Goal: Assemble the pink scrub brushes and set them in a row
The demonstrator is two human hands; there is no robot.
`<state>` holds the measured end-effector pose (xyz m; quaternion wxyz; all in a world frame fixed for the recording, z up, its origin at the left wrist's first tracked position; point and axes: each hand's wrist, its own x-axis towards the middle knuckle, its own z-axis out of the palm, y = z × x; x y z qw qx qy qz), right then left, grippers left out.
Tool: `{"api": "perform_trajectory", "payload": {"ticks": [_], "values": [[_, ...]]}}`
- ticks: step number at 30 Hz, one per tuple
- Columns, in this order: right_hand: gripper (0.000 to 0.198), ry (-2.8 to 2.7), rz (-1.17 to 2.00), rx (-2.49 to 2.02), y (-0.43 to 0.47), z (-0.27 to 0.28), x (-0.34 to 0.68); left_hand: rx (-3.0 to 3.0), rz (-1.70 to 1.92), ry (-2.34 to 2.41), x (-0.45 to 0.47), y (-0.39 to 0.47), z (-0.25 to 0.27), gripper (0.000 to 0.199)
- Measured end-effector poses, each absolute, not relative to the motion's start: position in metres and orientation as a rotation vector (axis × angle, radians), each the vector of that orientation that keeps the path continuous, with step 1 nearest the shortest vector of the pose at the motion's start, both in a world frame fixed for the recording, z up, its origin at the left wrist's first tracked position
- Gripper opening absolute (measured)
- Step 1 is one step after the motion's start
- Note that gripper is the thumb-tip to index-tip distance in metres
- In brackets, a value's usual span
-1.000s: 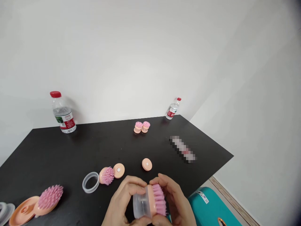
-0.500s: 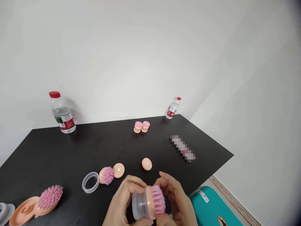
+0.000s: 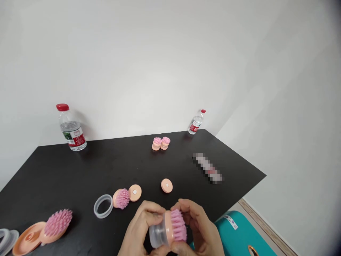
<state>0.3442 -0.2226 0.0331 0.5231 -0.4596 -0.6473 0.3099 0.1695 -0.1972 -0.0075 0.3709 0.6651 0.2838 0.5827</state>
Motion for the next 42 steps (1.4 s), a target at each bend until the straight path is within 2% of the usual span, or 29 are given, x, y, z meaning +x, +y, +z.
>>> {"api": "perform_trajectory", "payload": {"ticks": [3, 5, 8, 10, 13, 18, 23, 28, 32, 36, 42], "values": [[0.046, -1.522, 0.808, -1.129, -0.224, 0.027, 0.343, 1.917, 1.525, 0.706, 0.167, -0.194, -0.006, 0.045], [0.044, -1.521, 0.844, -1.141, -0.220, 0.024, 0.345, 1.925, 1.520, 0.752, 0.168, -0.193, -0.005, 0.046], [0.054, -1.564, 0.910, -1.096, -0.203, 0.021, 0.354, 1.630, 1.472, 0.943, 0.170, -0.193, -0.003, 0.034], [0.059, -1.607, 0.897, -1.120, -0.184, 0.019, 0.363, 1.359, 1.442, 1.027, 0.170, -0.194, 0.003, 0.040], [0.057, -1.736, 0.754, -1.392, -0.154, 0.013, 0.375, 0.999, 1.422, 1.016, 0.166, -0.192, 0.016, 0.052], [0.057, -2.008, 0.695, -1.578, -0.123, -0.003, 0.372, 0.773, 1.377, 0.848, 0.152, -0.185, 0.032, 0.046], [0.044, -1.997, 0.691, -1.509, -0.112, -0.001, 0.362, 0.840, 1.382, 0.740, 0.141, -0.177, 0.036, 0.044], [0.033, -1.772, 0.883, -1.166, -0.127, 0.031, 0.346, 0.652, 1.484, 0.799, 0.146, -0.178, 0.038, 0.057], [0.042, -1.662, 0.884, -0.855, -0.154, 0.042, 0.327, 0.656, 1.462, 0.766, 0.148, -0.178, 0.036, 0.051], [0.047, -1.669, 0.678, -0.872, -0.171, 0.034, 0.317, 0.705, 1.429, 0.730, 0.147, -0.179, 0.038, 0.053], [0.054, -1.644, 0.603, -0.875, -0.181, 0.028, 0.318, 0.803, 1.359, 0.727, 0.146, -0.181, 0.032, 0.065]]}}
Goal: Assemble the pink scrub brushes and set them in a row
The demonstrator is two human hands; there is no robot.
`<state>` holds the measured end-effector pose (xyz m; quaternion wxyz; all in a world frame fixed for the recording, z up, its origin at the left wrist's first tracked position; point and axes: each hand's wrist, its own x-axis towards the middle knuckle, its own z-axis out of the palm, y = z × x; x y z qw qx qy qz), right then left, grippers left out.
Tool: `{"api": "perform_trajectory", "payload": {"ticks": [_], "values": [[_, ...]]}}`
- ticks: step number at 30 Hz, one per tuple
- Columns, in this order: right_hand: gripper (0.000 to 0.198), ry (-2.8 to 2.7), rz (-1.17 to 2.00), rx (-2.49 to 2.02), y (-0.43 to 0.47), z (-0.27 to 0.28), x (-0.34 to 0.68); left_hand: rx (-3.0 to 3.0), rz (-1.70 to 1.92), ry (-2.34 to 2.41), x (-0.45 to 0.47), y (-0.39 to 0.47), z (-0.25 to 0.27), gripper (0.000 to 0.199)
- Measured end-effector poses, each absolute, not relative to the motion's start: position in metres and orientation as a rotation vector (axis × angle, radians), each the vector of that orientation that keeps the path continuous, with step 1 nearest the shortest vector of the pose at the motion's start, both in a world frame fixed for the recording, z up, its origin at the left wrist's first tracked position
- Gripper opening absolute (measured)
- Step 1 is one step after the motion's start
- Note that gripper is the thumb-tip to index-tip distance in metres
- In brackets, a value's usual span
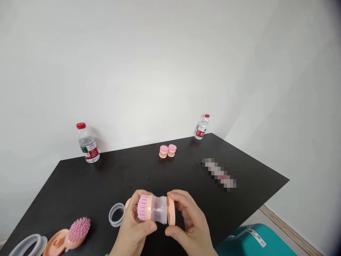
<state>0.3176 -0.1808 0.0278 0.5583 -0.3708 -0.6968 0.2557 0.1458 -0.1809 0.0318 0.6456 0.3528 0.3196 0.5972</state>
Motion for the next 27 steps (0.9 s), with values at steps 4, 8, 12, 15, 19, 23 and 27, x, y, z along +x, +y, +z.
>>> {"api": "perform_trajectory", "payload": {"ticks": [4, 8, 12, 15, 19, 23, 27], "values": [[0.056, -1.676, 0.459, -0.886, -0.185, 0.034, 0.317, 0.787, 1.347, 0.732, 0.147, -0.181, 0.023, 0.077], [0.055, -1.678, 0.332, -0.897, -0.187, 0.039, 0.317, 0.809, 1.298, 0.682, 0.148, -0.182, 0.022, 0.077], [0.056, -1.686, 0.305, -0.910, -0.189, 0.041, 0.319, 0.796, 1.284, 0.657, 0.148, -0.184, 0.026, 0.074], [0.055, -1.694, 0.304, -0.909, -0.190, 0.042, 0.320, 0.787, 1.290, 0.649, 0.149, -0.184, 0.028, 0.073], [0.056, -1.701, 0.333, -0.912, -0.190, 0.040, 0.320, 0.774, 1.273, 0.648, 0.150, -0.185, 0.030, 0.074], [0.058, -1.703, 0.361, -0.913, -0.190, 0.037, 0.320, 0.790, 1.244, 0.651, 0.150, -0.185, 0.031, 0.071], [0.060, -1.710, 0.381, -0.910, -0.190, 0.034, 0.321, 0.805, 1.266, 0.691, 0.151, -0.186, 0.031, 0.071]]}}
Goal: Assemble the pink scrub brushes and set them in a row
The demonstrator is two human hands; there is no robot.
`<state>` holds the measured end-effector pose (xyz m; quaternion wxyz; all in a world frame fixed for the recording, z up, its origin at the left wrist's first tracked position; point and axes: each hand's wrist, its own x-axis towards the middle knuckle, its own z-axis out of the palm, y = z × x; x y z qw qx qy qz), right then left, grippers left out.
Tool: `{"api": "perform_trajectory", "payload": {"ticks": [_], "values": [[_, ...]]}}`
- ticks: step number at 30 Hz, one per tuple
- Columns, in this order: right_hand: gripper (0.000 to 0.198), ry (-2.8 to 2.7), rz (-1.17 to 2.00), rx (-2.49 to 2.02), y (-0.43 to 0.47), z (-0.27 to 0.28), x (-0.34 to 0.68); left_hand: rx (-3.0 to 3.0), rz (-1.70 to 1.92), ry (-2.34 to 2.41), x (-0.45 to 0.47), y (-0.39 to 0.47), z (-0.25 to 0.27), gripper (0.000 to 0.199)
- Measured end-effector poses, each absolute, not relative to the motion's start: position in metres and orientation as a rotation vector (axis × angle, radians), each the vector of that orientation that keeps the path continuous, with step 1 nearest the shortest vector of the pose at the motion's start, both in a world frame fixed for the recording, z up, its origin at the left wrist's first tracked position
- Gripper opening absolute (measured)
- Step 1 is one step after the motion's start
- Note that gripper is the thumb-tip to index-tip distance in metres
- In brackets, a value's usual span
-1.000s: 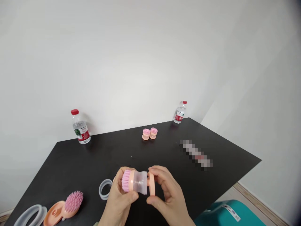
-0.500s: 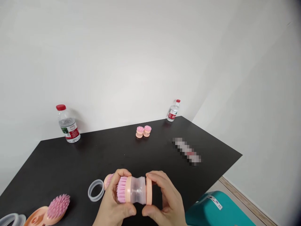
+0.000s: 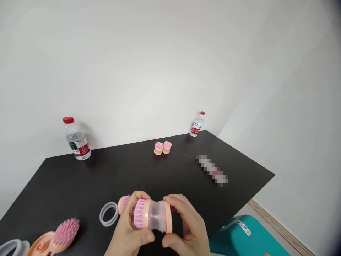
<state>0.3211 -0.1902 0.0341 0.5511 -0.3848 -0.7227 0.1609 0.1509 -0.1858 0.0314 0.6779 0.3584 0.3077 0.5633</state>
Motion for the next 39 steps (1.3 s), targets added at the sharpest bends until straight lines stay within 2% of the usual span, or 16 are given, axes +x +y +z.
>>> {"api": "perform_trajectory", "payload": {"ticks": [39], "values": [[0.051, -1.741, 0.305, -0.862, -0.1902, 0.0376, 0.3253, 0.887, 1.271, 0.676, 0.1532, -0.1849, 0.0308, 0.063]]}}
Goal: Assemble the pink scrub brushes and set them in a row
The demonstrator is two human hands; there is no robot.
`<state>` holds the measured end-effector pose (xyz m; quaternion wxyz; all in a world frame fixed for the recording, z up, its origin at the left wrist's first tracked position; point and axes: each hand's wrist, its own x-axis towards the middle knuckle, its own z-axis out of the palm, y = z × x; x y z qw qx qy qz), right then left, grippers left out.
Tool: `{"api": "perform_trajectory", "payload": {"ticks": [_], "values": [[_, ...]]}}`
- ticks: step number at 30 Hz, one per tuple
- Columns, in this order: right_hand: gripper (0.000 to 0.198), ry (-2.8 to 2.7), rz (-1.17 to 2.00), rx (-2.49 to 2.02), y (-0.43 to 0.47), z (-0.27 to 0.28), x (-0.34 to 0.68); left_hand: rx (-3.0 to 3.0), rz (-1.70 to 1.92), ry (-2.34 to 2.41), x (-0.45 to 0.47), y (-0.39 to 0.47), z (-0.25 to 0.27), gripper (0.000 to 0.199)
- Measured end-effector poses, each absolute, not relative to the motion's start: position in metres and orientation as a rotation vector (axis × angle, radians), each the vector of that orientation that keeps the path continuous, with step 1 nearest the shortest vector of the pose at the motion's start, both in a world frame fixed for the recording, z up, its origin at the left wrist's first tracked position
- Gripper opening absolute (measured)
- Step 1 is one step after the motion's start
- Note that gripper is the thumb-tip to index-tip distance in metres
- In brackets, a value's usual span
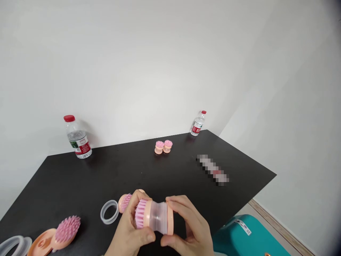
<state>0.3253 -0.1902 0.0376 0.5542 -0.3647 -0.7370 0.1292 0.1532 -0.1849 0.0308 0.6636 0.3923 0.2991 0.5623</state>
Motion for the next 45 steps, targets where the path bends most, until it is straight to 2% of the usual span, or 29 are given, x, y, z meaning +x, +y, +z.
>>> {"api": "perform_trajectory", "payload": {"ticks": [5, 12, 16, 20, 26, 31, 33, 36, 39, 41, 45], "values": [[0.051, -1.770, 0.267, -0.814, -0.191, 0.039, 0.324, 0.956, 1.260, 0.705, 0.150, -0.184, 0.031, 0.059], [0.038, -1.844, 0.159, -0.683, -0.185, 0.043, 0.323, 0.987, 1.157, 0.718, 0.145, -0.181, 0.027, 0.056], [0.038, -1.872, 0.131, -0.661, -0.183, 0.042, 0.324, 1.049, 1.176, 0.723, 0.145, -0.180, 0.023, 0.057], [0.054, -1.779, 0.144, -0.813, -0.187, 0.034, 0.324, 1.182, 1.232, 0.684, 0.147, -0.179, 0.017, 0.055], [0.072, -1.733, 0.639, -1.182, -0.191, 0.029, 0.322, 1.174, 1.220, 0.647, 0.150, -0.182, 0.019, 0.050], [0.091, -1.761, 0.654, -1.056, -0.191, 0.026, 0.326, 1.091, 1.354, 0.864, 0.154, -0.185, 0.027, 0.049], [0.087, -1.819, 0.622, -1.036, -0.193, 0.024, 0.329, 1.040, 1.368, 0.879, 0.155, -0.185, 0.027, 0.050], [0.060, -1.895, 0.513, -1.026, -0.195, 0.022, 0.333, 0.987, 1.365, 0.869, 0.156, -0.186, 0.027, 0.049], [0.049, -1.877, 0.463, -1.003, -0.191, 0.025, 0.332, 0.991, 1.364, 0.911, 0.155, -0.187, 0.029, 0.048], [0.051, -1.841, 0.483, -1.042, -0.188, 0.029, 0.329, 1.017, 1.330, 0.904, 0.155, -0.188, 0.032, 0.047], [0.071, -1.806, 0.698, -1.160, -0.185, 0.031, 0.326, 1.056, 1.255, 0.849, 0.157, -0.188, 0.035, 0.044]]}}
